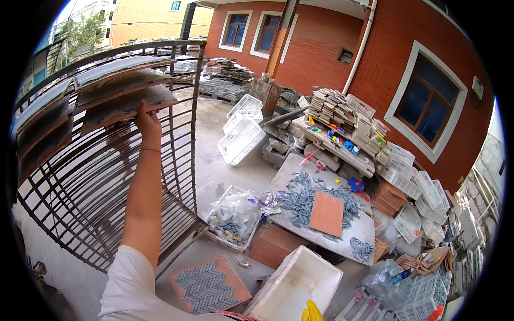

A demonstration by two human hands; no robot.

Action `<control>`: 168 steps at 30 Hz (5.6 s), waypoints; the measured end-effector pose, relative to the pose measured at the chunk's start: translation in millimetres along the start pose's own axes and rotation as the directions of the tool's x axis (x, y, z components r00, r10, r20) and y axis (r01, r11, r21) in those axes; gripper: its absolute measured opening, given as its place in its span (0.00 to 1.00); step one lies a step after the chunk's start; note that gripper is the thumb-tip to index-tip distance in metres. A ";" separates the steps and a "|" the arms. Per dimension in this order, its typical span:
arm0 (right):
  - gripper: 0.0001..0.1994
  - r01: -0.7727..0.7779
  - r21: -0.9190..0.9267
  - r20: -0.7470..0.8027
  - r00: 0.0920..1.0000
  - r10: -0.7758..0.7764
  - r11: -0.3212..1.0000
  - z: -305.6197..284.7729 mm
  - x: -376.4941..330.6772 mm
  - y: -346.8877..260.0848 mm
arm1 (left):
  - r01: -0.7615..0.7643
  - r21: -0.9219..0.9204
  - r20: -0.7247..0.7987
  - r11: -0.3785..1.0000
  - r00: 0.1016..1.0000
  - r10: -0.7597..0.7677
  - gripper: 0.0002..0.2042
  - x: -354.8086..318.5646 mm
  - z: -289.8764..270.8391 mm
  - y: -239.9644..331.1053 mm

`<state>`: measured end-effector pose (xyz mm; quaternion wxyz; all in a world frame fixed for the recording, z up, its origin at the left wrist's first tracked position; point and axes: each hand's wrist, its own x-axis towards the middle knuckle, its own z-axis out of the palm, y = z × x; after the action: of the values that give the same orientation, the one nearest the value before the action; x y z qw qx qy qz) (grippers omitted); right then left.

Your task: The person wipes the surface of a patterned tile with a yellow-gloved hand, then places it on a metal rack. They repeat this process with additional tiles, retrieving them from a white container and wiping each one before stacking them on the rack.

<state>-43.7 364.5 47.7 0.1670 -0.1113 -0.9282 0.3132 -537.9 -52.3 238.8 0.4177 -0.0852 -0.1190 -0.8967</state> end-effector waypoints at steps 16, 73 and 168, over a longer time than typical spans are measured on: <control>0.15 0.018 -0.049 0.072 0.997 -0.015 0.999 15.0 -8.4 23.8 | -0.226 0.313 0.151 0.922 0.971 0.186 0.21 80.6 -46.1 -22.9; 0.15 -0.029 -0.128 0.035 0.999 0.034 0.991 75.7 -141.3 75.3 | 0.734 0.532 -0.544 -0.423 -0.088 -0.835 0.09 -420.5 -377.2 203.3; 0.21 -0.466 -0.172 0.690 0.572 0.444 0.868 22.0 49.7 291.4 | -0.057 0.966 -0.259 -0.253 -0.181 -0.949 0.14 -700.6 -326.9 185.4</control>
<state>-68.0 595.0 -137.1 -0.2881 -0.2140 -0.8540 0.3767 33.2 249.8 -224.5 -0.3929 -0.1777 -0.7633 -0.4811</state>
